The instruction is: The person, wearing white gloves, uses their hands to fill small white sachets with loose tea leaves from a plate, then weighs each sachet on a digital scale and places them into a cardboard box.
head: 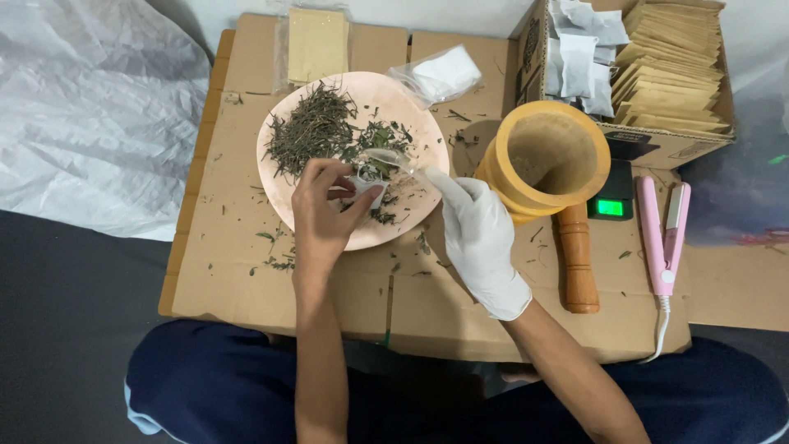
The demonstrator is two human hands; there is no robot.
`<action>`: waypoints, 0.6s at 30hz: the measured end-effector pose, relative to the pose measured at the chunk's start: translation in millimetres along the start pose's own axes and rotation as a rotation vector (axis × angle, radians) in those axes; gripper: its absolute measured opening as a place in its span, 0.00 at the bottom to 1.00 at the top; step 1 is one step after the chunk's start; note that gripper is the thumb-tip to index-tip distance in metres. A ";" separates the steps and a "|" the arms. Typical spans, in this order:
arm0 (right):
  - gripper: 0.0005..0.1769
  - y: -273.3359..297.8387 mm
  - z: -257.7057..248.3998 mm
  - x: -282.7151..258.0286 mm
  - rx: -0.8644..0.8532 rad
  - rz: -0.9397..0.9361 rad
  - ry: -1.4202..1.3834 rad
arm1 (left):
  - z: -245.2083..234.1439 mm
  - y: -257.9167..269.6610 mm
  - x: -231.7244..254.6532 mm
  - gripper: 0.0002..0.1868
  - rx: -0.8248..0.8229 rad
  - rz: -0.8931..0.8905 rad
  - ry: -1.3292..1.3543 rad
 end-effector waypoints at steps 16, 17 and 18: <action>0.05 -17.3 -32.0 -24.7 0.098 -0.024 -0.127 | -2.3 0.2 0.1 0.24 0.001 0.011 -0.027; 0.11 -16.2 -29.0 -20.6 0.069 -0.042 -0.124 | -2.1 -0.3 1.8 0.24 -0.007 0.005 -0.026; 0.18 -15.2 -25.0 -17.4 0.039 -0.064 -0.125 | -3.6 0.2 2.9 0.24 -0.011 -0.004 -0.028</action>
Point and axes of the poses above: each hand's wrist, its own y-axis away from the middle knuckle, its own z-axis out of the palm, x = y × z, the point moved 10 cm from there along -y, towards the middle knuckle, and after that the axes turned 7 degrees about -y, right-handed, at the moved point
